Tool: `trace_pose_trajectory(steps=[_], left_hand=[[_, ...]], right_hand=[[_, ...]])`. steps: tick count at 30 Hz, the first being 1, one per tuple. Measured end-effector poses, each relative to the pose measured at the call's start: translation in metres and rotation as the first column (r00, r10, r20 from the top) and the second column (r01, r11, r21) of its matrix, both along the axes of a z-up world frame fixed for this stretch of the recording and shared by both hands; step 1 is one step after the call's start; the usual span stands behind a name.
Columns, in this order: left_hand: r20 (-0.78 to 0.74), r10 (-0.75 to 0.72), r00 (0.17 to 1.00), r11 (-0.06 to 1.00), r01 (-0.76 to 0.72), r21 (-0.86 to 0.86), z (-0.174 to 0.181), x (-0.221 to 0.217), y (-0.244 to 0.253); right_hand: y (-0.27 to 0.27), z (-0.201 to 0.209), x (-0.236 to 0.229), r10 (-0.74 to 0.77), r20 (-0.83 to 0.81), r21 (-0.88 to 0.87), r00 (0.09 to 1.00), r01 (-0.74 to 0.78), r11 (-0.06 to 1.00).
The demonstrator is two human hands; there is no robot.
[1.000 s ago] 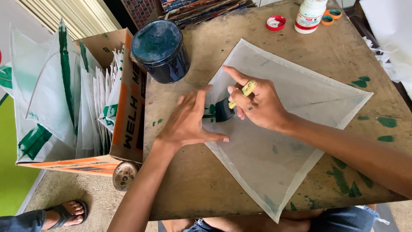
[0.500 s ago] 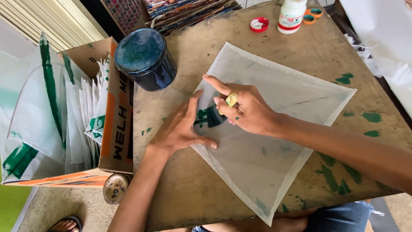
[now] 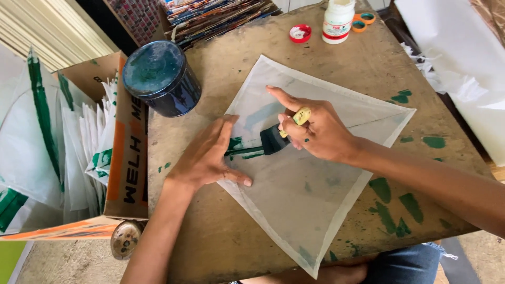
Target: Assembling a kite by gluing paper to a frame and painting a decorative stripe.
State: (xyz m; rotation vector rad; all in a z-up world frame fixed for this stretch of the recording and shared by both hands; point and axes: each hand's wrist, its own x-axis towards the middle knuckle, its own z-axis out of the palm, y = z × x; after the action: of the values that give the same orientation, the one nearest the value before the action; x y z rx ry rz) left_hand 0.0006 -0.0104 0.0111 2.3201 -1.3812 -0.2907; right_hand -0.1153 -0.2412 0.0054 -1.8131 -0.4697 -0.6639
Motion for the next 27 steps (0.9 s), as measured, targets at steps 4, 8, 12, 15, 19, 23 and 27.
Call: trace_pose_trajectory(steps=[4, 8, 12, 15, 19, 23, 27], left_hand=[[-0.014, -0.003, 1.000, 0.999, 0.004, 0.049, 0.006, -0.001, -0.003], [-0.008, 0.025, 1.000, 0.993, -0.023, 0.113, 0.007, 0.000, -0.007], [-0.020, 0.024, 1.000, 0.986, -0.020, 0.167, 0.005, 0.006, -0.015], [-0.071, -0.034, 0.997, 0.995, 0.041, 0.090, 0.025, -0.010, -0.044], [-0.082, -0.068, 0.994, 0.997, 0.072, 0.041, 0.016, -0.021, -0.067], [-0.093, -0.044, 0.995, 0.993, 0.053, 0.101, 0.009, -0.022, -0.076], [-0.141, -0.007, 0.990, 0.988, 0.029, 0.152, 0.015, -0.024, -0.079]], right_hand=[[-0.020, -0.006, -0.007, -0.014, -0.009, 0.029, 1.000, 0.014, 0.999], [-0.034, -0.010, -0.016, -0.064, -0.082, 0.065, 0.995, 0.069, 0.995], [-0.042, -0.019, -0.015, -0.026, -0.109, 0.127, 0.994, 0.040, 0.991], [-0.041, -0.017, -0.016, -0.036, -0.124, 0.133, 0.992, 0.053, 0.990], [-0.040, -0.019, -0.016, -0.028, -0.122, 0.149, 0.992, 0.046, 0.988], [-0.040, -0.018, -0.018, -0.033, -0.114, 0.184, 0.993, 0.054, 0.981], [-0.041, -0.018, -0.019, -0.041, -0.109, 0.191, 0.993, 0.062, 0.980]])
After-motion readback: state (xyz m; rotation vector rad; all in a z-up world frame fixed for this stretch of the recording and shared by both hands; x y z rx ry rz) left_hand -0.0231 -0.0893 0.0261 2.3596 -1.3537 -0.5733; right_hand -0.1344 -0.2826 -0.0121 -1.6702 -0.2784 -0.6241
